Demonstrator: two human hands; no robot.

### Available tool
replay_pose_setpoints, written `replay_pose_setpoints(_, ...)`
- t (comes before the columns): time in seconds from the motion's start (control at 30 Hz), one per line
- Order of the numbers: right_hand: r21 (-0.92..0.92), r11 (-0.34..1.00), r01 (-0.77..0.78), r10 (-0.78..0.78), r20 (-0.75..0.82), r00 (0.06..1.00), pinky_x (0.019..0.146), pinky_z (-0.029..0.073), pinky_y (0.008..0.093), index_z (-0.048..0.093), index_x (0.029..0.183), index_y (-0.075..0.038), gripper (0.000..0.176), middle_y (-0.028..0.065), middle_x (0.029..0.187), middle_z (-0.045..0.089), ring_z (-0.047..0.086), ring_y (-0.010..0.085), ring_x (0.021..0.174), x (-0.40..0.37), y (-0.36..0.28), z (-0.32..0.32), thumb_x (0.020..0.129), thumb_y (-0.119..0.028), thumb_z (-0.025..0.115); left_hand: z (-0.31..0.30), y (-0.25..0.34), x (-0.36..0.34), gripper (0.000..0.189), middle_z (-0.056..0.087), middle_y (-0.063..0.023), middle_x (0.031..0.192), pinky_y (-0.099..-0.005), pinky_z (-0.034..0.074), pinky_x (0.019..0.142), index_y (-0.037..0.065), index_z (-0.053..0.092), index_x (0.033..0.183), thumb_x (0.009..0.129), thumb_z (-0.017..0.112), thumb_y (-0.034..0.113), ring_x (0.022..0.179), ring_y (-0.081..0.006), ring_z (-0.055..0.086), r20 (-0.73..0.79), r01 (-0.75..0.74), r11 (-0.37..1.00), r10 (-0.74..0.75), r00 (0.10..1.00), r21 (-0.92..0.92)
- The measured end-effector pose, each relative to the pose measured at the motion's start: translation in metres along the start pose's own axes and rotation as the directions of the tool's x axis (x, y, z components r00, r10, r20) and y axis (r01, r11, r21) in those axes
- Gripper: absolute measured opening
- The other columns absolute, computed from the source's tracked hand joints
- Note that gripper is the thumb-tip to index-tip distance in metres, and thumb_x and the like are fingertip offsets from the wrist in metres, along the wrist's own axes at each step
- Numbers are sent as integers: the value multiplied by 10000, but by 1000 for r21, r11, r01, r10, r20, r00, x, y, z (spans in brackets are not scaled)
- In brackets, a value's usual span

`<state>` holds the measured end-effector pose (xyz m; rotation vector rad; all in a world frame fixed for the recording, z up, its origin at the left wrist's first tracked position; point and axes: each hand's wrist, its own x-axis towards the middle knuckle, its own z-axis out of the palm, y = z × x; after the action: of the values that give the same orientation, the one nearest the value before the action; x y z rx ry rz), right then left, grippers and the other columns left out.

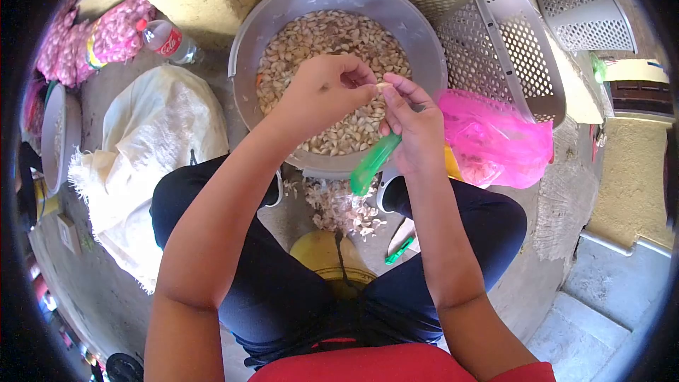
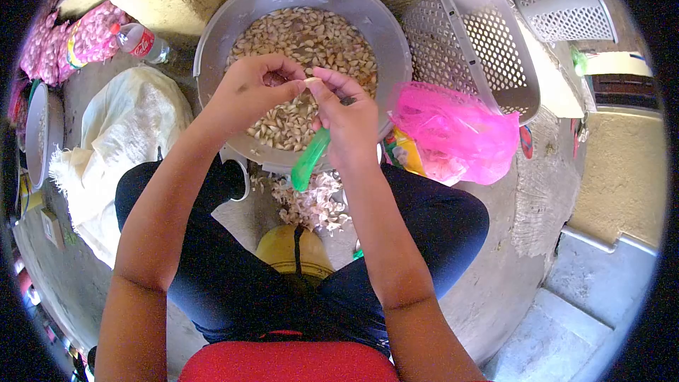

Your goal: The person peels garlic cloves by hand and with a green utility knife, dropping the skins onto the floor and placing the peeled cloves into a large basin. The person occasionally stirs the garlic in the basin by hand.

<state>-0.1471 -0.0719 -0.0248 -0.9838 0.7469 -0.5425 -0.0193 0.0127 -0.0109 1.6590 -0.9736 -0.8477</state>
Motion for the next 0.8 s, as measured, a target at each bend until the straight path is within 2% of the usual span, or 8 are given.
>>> replay_pose_setpoints(0.2, -151, 984, 93, -95, -6, 995, 422, 391, 182, 606, 958, -19, 237, 22, 752, 574, 445, 41, 486, -1, -1, 1, 750, -120, 656, 0, -5, 3, 149, 575, -10, 692, -204, 420, 583, -11, 595, 806, 723, 614, 110, 647, -52, 509, 11, -4, 1000, 4, 1000, 0)
replay_pose_setpoints(0.3, -307, 943, 128, -142, -24, 990, 422, 396, 180, 616, 944, -30, 216, 23, 747, 584, 448, 42, 471, -4, -3, 5, 752, -121, 653, 0, -2, 1, 118, 550, 1, 663, -193, 393, 548, -1, 578, 751, 707, 617, 101, 621, -44, 486, -12, 31, 1000, -31, 999, 3)
replay_pose_setpoints(0.4, -366, 921, 135, -154, -22, 988, 417, 392, 178, 623, 938, -48, 197, 11, 714, 580, 436, 39, 459, -7, -6, 10, 757, -122, 648, -1, -4, 1, 96, 518, 17, 631, -183, 359, 516, 17, 552, 696, 690, 620, 84, 594, -36, 458, 7, 40, 999, -40, 999, -22)
replay_pose_setpoints(0.5, -206, 978, -33, 42, 39, 998, 429, 386, 186, 609, 955, -28, 214, 7, 703, 574, 417, 33, 464, -5, -8, 3, 766, -122, 637, -4, -3, 0, 96, 504, 26, 621, -178, 340, 503, 31, 535, 674, 678, 624, 66, 582, -33, 446, 48, 57, 996, -54, 997, -66)
replay_pose_setpoints(0.6, -20, 980, -200, 200, 198, 959, 446, 375, 198, 584, 982, -1, 235, 4, 712, 568, 388, 29, 471, -1, -9, -5, 779, -115, 618, -2, -9, 1, 94, 513, 24, 631, -174, 345, 513, 28, 539, 693, 689, 624, 66, 588, -35, 449, 100, 82, 989, -70, 993, -123)
replay_pose_setpoints(0.7, 163, 938, -305, 259, 253, 932, 456, 366, 205, 562, 1004, 18, 246, 5, 736, 564, 370, 31, 477, -1, -13, -7, 797, -111, 594, -1, -6, 1, 94, 526, 12, 652, -180, 376, 530, 24, 539, 710, 708, 620, 71, 601, -42, 472, 92, 65, 986, -51, 994, -153)
replay_pose_setpoints(0.8, 247, 878, -409, 312, 353, 882, 454, 362, 203, 563, 1012, 4, 231, 14, 762, 566, 371, 31, 475, 3, -16, -11, 812, -113, 574, -1, -1, 1, 97, 538, -3, 672, -193, 416, 555, 21, 538, 727, 725, 615, 81, 619, -53, 498, 136, 152, 934, -113, 984, -323)
